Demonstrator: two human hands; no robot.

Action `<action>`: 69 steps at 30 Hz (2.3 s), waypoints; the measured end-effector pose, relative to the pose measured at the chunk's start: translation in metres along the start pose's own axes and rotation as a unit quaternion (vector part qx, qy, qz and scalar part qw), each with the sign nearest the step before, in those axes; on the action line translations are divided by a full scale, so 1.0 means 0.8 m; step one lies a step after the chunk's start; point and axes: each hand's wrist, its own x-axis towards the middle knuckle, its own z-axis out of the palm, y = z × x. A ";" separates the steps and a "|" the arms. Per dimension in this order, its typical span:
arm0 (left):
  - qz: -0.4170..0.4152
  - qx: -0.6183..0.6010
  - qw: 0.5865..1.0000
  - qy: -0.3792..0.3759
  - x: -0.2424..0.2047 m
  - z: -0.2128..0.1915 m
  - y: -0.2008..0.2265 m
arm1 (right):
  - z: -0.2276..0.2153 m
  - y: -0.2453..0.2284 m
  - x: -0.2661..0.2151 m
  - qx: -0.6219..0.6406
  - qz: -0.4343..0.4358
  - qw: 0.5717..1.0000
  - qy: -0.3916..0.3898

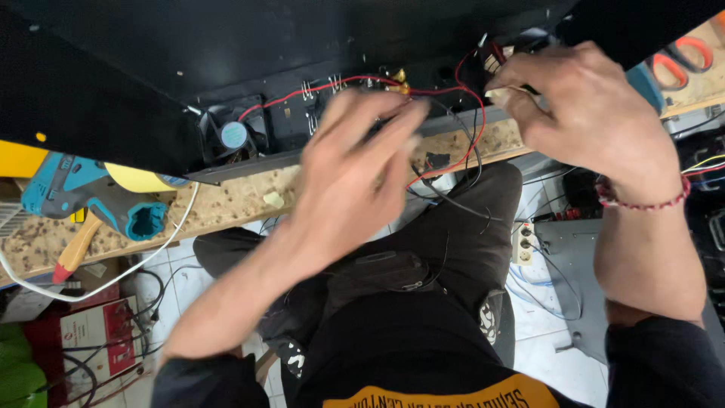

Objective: The person connects red and black wires to a circuit board inside an open electronic device. They then tear a piece of yellow tape and wrap it around the connected wires to secure the joint.

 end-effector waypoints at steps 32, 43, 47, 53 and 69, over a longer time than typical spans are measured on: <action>-0.184 -0.364 0.899 -0.157 0.097 0.097 -0.103 | 0.018 -0.009 0.034 0.367 -0.015 0.927 0.075; -0.251 -0.299 0.913 -0.117 0.085 0.132 -0.094 | 0.011 0.014 0.009 0.147 -0.010 0.981 0.124; -0.331 -0.353 0.868 -0.108 0.092 0.134 -0.086 | 0.013 0.011 0.021 0.118 -0.008 0.987 0.104; -0.317 -0.408 0.851 -0.094 0.091 0.130 -0.089 | 0.038 0.006 0.036 0.145 -0.070 0.964 0.212; -0.308 -0.353 0.861 -0.197 0.090 0.139 -0.117 | 0.054 0.036 0.055 0.447 0.085 0.876 0.161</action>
